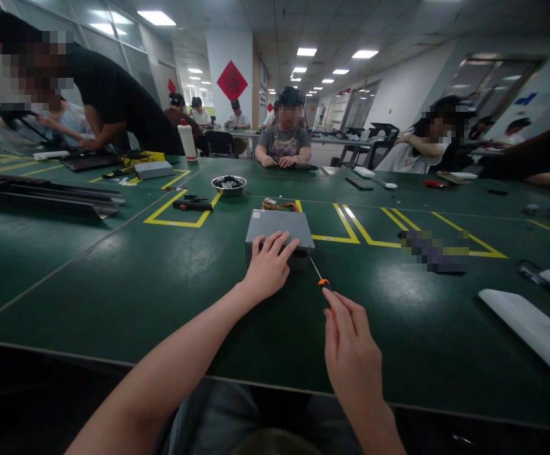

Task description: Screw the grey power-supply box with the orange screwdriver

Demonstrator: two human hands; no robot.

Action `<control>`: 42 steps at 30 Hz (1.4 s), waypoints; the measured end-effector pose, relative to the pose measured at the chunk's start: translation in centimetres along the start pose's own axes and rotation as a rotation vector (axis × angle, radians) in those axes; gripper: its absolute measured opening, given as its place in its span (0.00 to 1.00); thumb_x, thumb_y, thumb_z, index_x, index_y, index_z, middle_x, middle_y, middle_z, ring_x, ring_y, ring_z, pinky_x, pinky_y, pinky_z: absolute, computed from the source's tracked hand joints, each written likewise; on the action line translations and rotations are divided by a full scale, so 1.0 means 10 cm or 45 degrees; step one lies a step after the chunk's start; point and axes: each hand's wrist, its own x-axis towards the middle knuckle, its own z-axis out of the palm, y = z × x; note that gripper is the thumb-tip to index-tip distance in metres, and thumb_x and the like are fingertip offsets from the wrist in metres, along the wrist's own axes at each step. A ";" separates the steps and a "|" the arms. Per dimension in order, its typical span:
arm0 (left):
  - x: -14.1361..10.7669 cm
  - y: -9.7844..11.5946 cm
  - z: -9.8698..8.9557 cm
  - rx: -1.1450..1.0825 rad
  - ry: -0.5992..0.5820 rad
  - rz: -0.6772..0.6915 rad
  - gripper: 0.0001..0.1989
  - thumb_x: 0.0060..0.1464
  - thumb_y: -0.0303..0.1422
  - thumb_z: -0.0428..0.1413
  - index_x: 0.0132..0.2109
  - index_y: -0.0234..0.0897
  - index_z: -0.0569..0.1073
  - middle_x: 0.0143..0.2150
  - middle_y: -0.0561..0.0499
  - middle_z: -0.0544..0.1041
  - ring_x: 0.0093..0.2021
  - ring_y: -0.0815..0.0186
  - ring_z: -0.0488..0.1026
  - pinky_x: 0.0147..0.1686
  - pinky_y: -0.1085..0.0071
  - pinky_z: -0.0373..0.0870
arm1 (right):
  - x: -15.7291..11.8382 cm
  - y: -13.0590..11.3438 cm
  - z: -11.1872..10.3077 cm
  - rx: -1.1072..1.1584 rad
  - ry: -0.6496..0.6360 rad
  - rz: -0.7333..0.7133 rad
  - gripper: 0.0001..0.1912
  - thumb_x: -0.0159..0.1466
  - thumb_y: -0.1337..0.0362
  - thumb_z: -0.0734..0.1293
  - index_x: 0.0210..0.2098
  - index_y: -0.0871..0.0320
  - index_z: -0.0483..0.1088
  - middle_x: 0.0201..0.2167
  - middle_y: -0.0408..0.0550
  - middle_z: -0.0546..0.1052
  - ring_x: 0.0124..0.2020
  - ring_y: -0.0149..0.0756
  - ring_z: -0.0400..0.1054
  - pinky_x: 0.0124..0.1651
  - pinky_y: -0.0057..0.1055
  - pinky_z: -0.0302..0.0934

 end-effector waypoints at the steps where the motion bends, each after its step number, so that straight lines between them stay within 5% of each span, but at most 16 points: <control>1: 0.00 0.00 0.00 0.000 -0.004 0.002 0.25 0.53 0.27 0.46 0.59 0.43 0.57 0.61 0.46 0.59 0.61 0.57 0.51 0.57 0.52 0.47 | 0.00 0.02 -0.01 0.000 -0.003 0.055 0.16 0.65 0.64 0.53 0.50 0.57 0.64 0.42 0.54 0.70 0.38 0.36 0.70 0.35 0.31 0.67; 5: 0.00 0.00 0.01 0.003 0.004 -0.001 0.25 0.53 0.27 0.46 0.59 0.43 0.57 0.61 0.46 0.59 0.62 0.57 0.51 0.57 0.53 0.46 | -0.03 0.05 -0.01 0.031 -0.094 0.151 0.17 0.66 0.61 0.51 0.49 0.59 0.63 0.40 0.54 0.71 0.35 0.36 0.71 0.31 0.31 0.67; 9: 0.00 0.01 0.02 0.004 0.020 -0.004 0.25 0.53 0.26 0.46 0.59 0.43 0.57 0.61 0.46 0.59 0.61 0.58 0.53 0.57 0.54 0.46 | -0.07 -0.01 0.04 0.041 -0.123 -0.003 0.19 0.64 0.64 0.54 0.53 0.62 0.59 0.50 0.60 0.65 0.50 0.44 0.63 0.46 0.42 0.65; 12: 0.01 0.02 0.03 0.005 0.023 -0.006 0.25 0.53 0.26 0.45 0.58 0.43 0.58 0.61 0.47 0.59 0.61 0.58 0.52 0.57 0.53 0.46 | -0.09 -0.06 0.07 -0.002 -0.142 -0.127 0.20 0.63 0.69 0.53 0.54 0.62 0.59 0.52 0.62 0.63 0.52 0.45 0.61 0.49 0.45 0.62; 18: 0.00 0.01 0.02 0.003 0.011 -0.006 0.25 0.53 0.27 0.46 0.59 0.43 0.58 0.61 0.47 0.59 0.61 0.58 0.52 0.57 0.54 0.46 | -0.05 -0.01 0.06 -0.015 0.015 -0.067 0.16 0.64 0.66 0.55 0.50 0.59 0.63 0.47 0.57 0.70 0.47 0.40 0.67 0.44 0.37 0.66; 22: 0.00 0.00 0.00 -0.002 0.008 0.004 0.25 0.53 0.26 0.45 0.59 0.42 0.57 0.61 0.46 0.58 0.61 0.57 0.52 0.57 0.53 0.46 | -0.04 0.06 0.03 0.053 -0.041 0.089 0.16 0.65 0.62 0.53 0.49 0.59 0.63 0.42 0.53 0.74 0.40 0.37 0.71 0.37 0.32 0.67; 27: 0.00 0.00 0.00 -0.008 0.006 -0.003 0.25 0.53 0.26 0.46 0.59 0.43 0.57 0.61 0.46 0.59 0.61 0.57 0.52 0.57 0.53 0.46 | -0.06 -0.01 0.05 0.110 -0.069 0.001 0.18 0.64 0.64 0.53 0.52 0.62 0.60 0.50 0.59 0.67 0.52 0.42 0.62 0.48 0.42 0.63; 32: 0.00 0.00 0.00 -0.002 0.010 0.000 0.25 0.53 0.26 0.45 0.59 0.42 0.58 0.61 0.46 0.59 0.61 0.58 0.53 0.57 0.53 0.46 | -0.05 -0.04 0.08 0.068 -0.023 -0.133 0.18 0.63 0.69 0.54 0.52 0.62 0.61 0.49 0.59 0.67 0.50 0.42 0.63 0.49 0.42 0.63; 39: 0.00 0.00 0.01 -0.013 0.012 -0.004 0.25 0.52 0.26 0.46 0.59 0.42 0.58 0.60 0.46 0.60 0.61 0.58 0.53 0.58 0.52 0.45 | -0.05 0.03 0.04 0.099 -0.006 0.069 0.16 0.65 0.64 0.52 0.48 0.57 0.65 0.46 0.54 0.70 0.44 0.37 0.69 0.40 0.34 0.69; 42: 0.00 0.00 0.02 -0.007 0.012 0.015 0.25 0.52 0.25 0.46 0.58 0.40 0.58 0.61 0.45 0.59 0.62 0.59 0.52 0.59 0.54 0.44 | -0.05 0.02 0.04 0.117 -0.022 0.071 0.16 0.64 0.64 0.53 0.47 0.58 0.65 0.48 0.56 0.68 0.47 0.40 0.67 0.42 0.38 0.68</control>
